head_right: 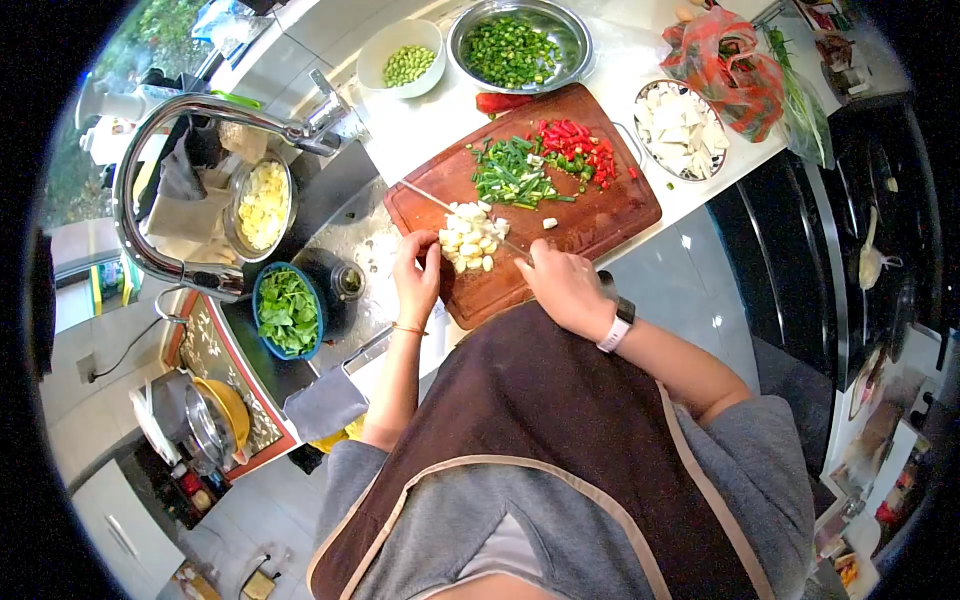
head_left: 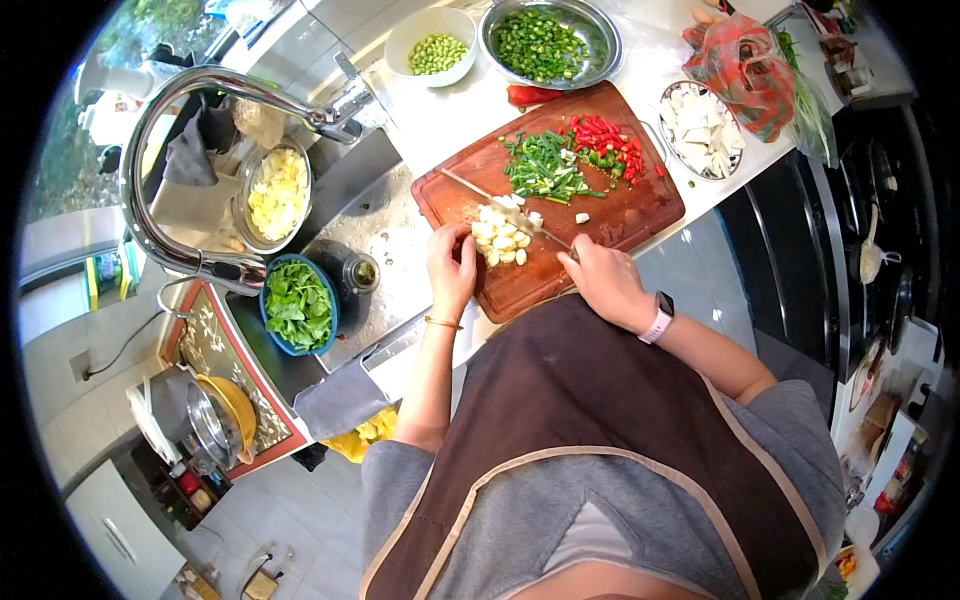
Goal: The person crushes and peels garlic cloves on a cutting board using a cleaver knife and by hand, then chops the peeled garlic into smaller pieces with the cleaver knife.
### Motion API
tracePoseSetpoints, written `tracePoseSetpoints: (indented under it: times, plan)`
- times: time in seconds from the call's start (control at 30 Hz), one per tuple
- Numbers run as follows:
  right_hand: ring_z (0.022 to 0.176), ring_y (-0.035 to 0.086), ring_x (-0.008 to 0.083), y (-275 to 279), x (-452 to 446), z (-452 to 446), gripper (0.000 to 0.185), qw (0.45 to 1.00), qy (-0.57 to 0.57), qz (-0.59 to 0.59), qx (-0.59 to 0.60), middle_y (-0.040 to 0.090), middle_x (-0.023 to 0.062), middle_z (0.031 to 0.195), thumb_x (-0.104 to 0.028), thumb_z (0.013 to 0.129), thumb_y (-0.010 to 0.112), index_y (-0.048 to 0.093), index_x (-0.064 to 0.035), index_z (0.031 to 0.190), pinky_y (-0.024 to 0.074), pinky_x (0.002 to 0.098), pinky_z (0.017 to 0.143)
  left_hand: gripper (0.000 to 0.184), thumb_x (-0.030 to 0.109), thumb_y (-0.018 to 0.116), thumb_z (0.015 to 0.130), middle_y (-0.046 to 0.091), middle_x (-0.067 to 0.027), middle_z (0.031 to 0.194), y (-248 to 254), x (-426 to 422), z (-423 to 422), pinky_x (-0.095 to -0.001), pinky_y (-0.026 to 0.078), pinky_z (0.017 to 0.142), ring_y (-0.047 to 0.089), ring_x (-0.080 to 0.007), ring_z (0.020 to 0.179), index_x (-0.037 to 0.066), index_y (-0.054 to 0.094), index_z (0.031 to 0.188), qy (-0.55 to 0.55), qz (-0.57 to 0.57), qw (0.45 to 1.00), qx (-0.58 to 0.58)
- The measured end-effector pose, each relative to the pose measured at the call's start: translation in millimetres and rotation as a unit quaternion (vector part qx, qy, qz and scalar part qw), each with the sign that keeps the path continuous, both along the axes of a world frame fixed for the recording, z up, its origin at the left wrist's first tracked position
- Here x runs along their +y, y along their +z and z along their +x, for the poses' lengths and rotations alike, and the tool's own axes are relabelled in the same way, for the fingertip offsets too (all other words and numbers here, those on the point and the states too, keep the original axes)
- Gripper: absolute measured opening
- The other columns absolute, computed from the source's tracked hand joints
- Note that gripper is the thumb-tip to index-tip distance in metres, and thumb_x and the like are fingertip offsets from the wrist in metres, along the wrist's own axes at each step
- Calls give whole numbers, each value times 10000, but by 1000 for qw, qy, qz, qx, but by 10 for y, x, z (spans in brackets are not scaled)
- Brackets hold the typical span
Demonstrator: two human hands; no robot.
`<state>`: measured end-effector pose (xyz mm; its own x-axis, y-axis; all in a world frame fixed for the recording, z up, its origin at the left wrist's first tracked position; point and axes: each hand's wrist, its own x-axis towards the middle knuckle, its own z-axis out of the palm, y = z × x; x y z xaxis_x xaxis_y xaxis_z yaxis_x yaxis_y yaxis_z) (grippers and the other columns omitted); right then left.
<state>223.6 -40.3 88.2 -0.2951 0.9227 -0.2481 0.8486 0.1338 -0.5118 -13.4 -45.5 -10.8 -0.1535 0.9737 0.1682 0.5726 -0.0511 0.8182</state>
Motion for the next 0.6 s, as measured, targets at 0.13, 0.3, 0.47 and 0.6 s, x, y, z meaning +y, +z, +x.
tracePoseSetpoints:
  times: [0.13,0.3,0.47,0.6]
  plan:
    - [660,628,377,-19,-78,7,258,999,46,-13,-20,608,186,658,-268,928,521,476,-27,847,490,473,581,181,10,635,773,610,-154,979,16,-26,93,-376,463,808,576,-322,912,11,596,950,-16,-9,1000,-19]
    - [661,637,358,-463,-66,-203,258,996,68,47,-13,618,169,665,-266,929,519,485,-25,844,495,459,573,181,-4,636,752,595,-136,921,-60,2,117,-336,477,755,590,-281,831,0,595,928,-11,13,1000,6]
    - [639,627,378,-489,107,-228,278,998,39,31,30,614,187,652,-293,932,516,502,-23,865,491,478,573,163,9,654,763,583,-128,891,-13,11,158,-332,472,737,573,-264,781,2,593,914,0,-12,1000,-14]
    - [639,623,393,-42,-31,-95,276,999,34,1,-4,608,199,646,-285,929,523,487,-22,854,485,491,583,129,1,646,777,574,-119,869,-10,-69,201,-303,480,672,571,-234,763,-2,584,889,32,32,998,-31]
